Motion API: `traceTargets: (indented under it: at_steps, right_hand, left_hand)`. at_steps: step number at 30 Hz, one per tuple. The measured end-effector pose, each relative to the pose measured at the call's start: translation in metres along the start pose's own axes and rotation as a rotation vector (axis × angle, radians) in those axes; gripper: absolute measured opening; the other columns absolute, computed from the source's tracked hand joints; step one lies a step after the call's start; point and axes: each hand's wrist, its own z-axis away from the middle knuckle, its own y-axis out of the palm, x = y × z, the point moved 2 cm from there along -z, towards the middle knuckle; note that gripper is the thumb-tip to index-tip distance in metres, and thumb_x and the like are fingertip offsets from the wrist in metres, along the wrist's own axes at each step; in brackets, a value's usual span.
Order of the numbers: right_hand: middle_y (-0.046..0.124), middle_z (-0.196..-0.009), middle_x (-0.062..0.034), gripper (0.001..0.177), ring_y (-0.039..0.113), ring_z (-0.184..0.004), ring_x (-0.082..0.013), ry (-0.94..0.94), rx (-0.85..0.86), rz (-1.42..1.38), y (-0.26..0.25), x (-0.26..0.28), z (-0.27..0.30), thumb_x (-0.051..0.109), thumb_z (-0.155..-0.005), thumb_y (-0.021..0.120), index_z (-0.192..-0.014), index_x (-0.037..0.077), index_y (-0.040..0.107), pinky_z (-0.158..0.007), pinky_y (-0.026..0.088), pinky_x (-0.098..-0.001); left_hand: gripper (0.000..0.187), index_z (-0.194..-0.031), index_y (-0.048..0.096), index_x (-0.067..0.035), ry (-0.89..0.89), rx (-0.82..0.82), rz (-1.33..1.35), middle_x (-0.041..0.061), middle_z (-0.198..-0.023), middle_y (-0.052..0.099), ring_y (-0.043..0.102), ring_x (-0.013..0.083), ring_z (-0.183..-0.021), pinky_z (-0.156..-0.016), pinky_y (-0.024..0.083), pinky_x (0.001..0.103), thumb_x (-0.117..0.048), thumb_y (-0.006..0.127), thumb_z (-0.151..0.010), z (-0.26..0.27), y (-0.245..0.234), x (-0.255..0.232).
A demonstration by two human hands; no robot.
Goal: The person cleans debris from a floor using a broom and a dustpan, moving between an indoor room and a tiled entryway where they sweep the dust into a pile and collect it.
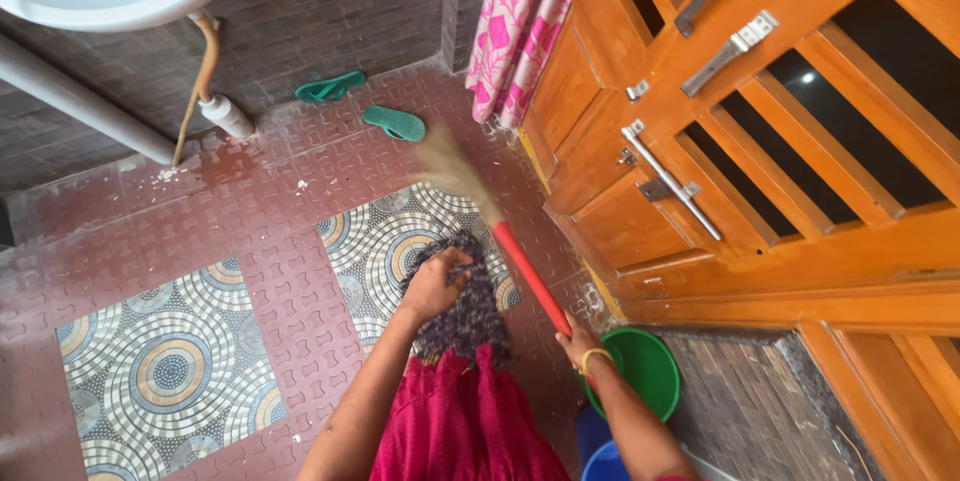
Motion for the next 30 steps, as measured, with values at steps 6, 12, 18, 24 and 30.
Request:
traceTargets:
  at_steps: [6,12,18,24,30]
  right_hand:
    - [0.073,-0.086,-0.0141,0.045,0.067,-0.052,-0.0224,0.101,-0.037,-0.074,0.055,0.068,-0.041,0.026,-0.098,0.069,-0.139,0.011,0.056,-0.042,0.057,-0.0381]
    - [0.072,-0.105,-0.0153,0.056,0.068,-0.084,-0.0284,-0.124,0.154,0.254,0.144,0.132,-0.017,0.027,-0.097,0.067,-0.147,0.017,0.046,-0.07,0.055,-0.0416]
    - [0.07,-0.125,-0.0165,0.067,0.068,-0.115,-0.0344,-0.378,0.217,0.367,0.092,0.146,-0.048,0.028,-0.095,0.065,-0.155,0.022,0.035,-0.098,0.053,-0.0451]
    - [0.067,-0.122,-0.0198,0.076,0.069,-0.103,-0.0385,-0.202,-0.037,0.03,0.059,0.112,-0.082,0.022,-0.094,0.068,-0.157,0.018,0.026,-0.083,0.057,-0.0489]
    - [0.072,-0.107,-0.0248,0.042,0.068,-0.082,-0.0358,-0.011,0.042,0.176,0.106,0.191,-0.094,0.02,-0.098,0.062,-0.138,0.009,0.053,-0.068,0.057,-0.0478]
  left_hand:
    - [0.027,-0.115,0.067,-0.009,-0.077,-0.129,0.041,0.017,-0.121,0.07,0.069,0.0326,-0.11,-0.092,0.054,0.042,-0.017,0.07,-0.089,0.011,-0.024,0.014]
    - [0.024,-0.112,0.068,-0.006,-0.109,-0.239,0.084,0.018,-0.117,0.072,0.073,0.0314,-0.108,-0.094,0.057,0.04,-0.018,0.071,-0.09,0.018,-0.04,0.06]
    - [0.027,-0.115,0.069,-0.009,-0.208,-0.239,0.132,0.016,-0.123,0.068,0.076,0.0303,-0.098,-0.09,0.058,0.04,-0.016,0.069,-0.089,0.002,-0.057,0.098]
    - [0.026,-0.113,0.068,-0.009,-0.285,-0.31,0.137,0.016,-0.124,0.069,0.073,0.0301,-0.106,-0.089,0.057,0.041,-0.017,0.072,-0.088,0.004,-0.097,0.115]
    - [0.026,-0.113,0.068,-0.009,-0.277,-0.279,0.111,0.016,-0.125,0.069,0.072,0.0309,-0.108,-0.091,0.057,0.042,-0.015,0.071,-0.088,-0.013,-0.105,0.124]
